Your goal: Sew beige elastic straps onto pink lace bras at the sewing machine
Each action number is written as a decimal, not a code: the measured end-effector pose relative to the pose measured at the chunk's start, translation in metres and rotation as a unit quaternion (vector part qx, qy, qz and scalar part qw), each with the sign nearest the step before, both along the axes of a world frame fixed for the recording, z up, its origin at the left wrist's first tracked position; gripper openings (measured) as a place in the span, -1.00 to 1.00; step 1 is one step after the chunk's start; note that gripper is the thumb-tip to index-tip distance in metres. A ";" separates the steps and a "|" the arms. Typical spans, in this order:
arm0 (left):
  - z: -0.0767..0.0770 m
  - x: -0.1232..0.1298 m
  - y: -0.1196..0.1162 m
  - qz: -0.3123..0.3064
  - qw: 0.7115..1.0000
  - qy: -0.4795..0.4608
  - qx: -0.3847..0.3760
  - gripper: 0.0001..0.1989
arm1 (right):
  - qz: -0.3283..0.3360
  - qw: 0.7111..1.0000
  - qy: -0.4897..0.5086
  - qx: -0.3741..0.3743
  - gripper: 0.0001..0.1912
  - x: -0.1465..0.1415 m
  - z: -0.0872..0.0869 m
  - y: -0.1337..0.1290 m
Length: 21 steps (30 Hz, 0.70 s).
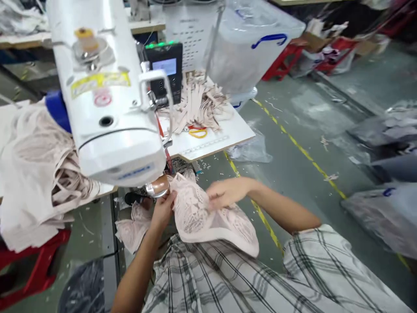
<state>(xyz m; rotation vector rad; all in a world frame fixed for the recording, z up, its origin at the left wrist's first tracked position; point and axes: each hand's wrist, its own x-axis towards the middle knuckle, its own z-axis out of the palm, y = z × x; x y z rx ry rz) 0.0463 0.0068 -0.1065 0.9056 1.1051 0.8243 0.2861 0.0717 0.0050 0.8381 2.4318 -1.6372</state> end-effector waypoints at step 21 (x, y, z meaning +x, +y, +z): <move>0.057 0.013 -0.038 -0.070 0.938 0.296 0.165 -0.64 | -0.414 0.801 -0.333 0.275 -0.59 -0.031 -0.039 0.257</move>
